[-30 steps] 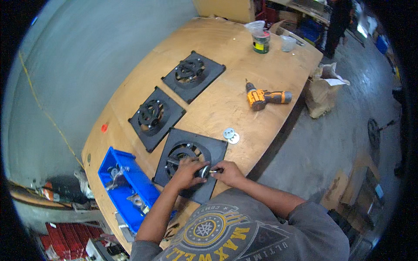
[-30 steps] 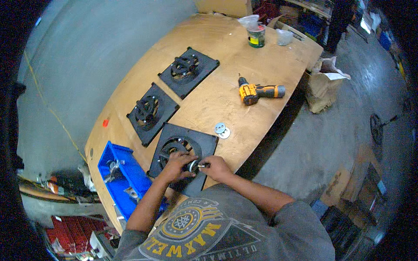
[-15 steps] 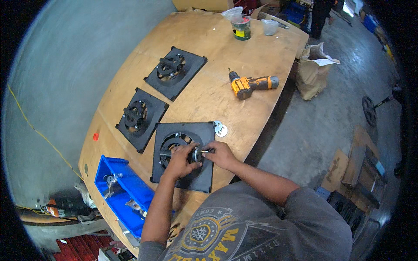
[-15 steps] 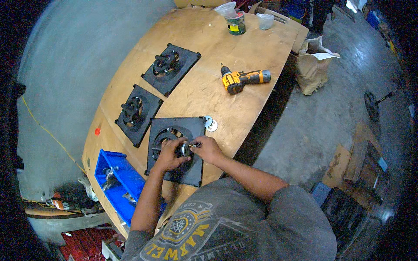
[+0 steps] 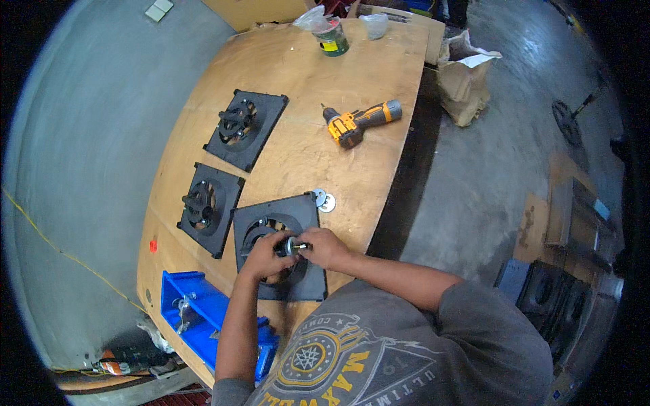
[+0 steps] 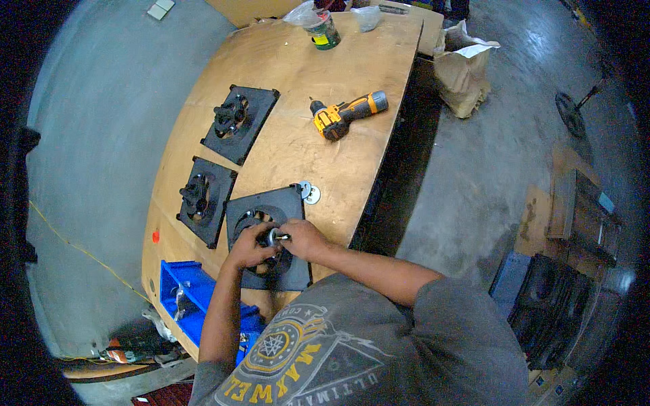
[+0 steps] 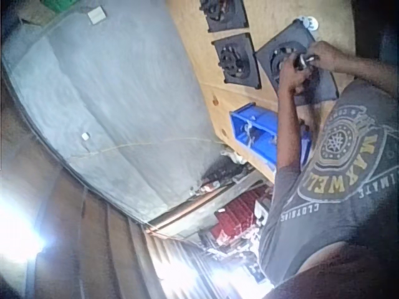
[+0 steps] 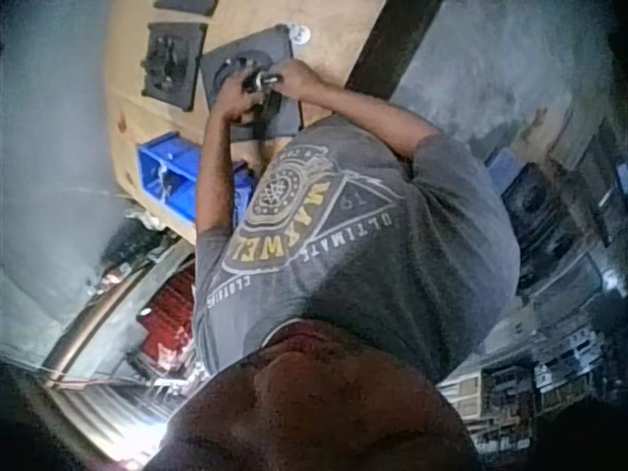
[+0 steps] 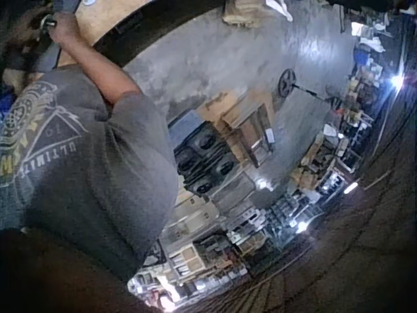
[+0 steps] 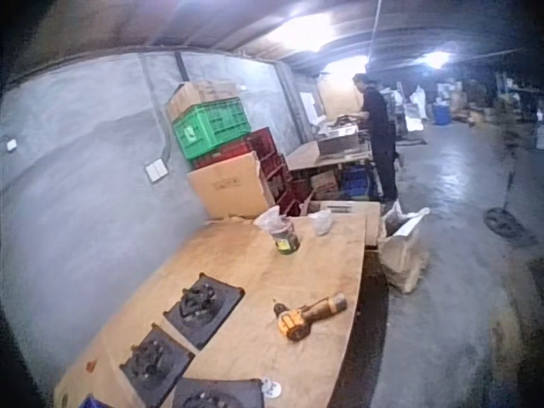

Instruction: The person uses a cordless drill to fasten screws into a square fan housing on a workbench. They then retrieve small components from a blue bin and attach them to the fan assembly by hand.

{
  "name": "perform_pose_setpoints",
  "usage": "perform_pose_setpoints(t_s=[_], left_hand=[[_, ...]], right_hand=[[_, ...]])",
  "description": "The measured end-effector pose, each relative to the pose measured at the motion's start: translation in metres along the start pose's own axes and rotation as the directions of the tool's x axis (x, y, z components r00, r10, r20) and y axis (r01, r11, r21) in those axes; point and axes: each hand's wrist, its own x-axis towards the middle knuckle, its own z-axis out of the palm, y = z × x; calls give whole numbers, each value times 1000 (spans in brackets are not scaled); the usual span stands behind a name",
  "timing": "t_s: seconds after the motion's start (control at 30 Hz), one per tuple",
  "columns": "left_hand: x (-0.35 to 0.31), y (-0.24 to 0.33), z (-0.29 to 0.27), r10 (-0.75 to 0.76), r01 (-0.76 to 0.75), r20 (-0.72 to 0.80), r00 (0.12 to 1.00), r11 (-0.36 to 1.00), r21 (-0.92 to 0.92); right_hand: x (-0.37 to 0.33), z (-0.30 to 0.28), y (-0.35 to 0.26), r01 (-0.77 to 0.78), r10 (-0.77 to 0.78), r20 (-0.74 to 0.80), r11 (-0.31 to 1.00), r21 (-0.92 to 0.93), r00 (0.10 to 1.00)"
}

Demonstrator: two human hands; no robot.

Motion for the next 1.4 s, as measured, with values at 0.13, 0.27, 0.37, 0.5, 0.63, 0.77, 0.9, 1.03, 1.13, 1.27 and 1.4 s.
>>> perform_pose_setpoints(t_s=[0.13, 0.27, 0.37, 0.5, 0.63, 0.77, 0.9, 1.03, 1.13, 1.27, 1.4], left_hand=[[1, 5, -2, -8, 8, 5, 1000, 1000, -30], [0, 19, -12, -88, 94, 84, 993, 993, -75], [0, 12, -11, -87, 92, 90, 992, 995, -45], [-1, 12, -10, -87, 91, 72, 994, 994, -54], [1, 16, -11, -48, 51, 42, 998, 996, -75], [-3, 17, -12, -53, 55, 27, 998, 996, -77], [-1, 6, -6, 15, -16, -11, 1000, 997, -70], [-1, 14, -10, -7, 8, 10, 1000, 995, -103], [-1, 13, -10, -9, 10, 10, 1000, 995, -95], [-1, 13, -10, -16, 18, 22, 1000, 996, -82], [-1, 17, -12, -18, 21, 40, 999, 996, -82]], right_hand=[[-1, 0, 1, 81, -82, -16, 996, -40, 996], [-1, -3, 1, 105, -105, 14, 993, -60, 994], [-1, -3, -4, 98, -90, 70, 989, -112, 993], [-1, -4, -4, 72, -65, 62, 991, -115, 996], [1, -4, -2, 41, -42, -3, 997, -62, 999], [0, 1, 0, 38, -40, -59, 999, -32, 997], [1, 2, 3, 53, -56, -50, 996, -65, 997], [0, -1, 3, 77, -78, -37, 997, -15, 996], [1, 0, 2, 72, -72, -18, 997, -19, 997], [3, -1, 2, 80, -81, -3, 995, -54, 997], [4, -5, -5, -88, 86, 39, 995, 53, 996]])
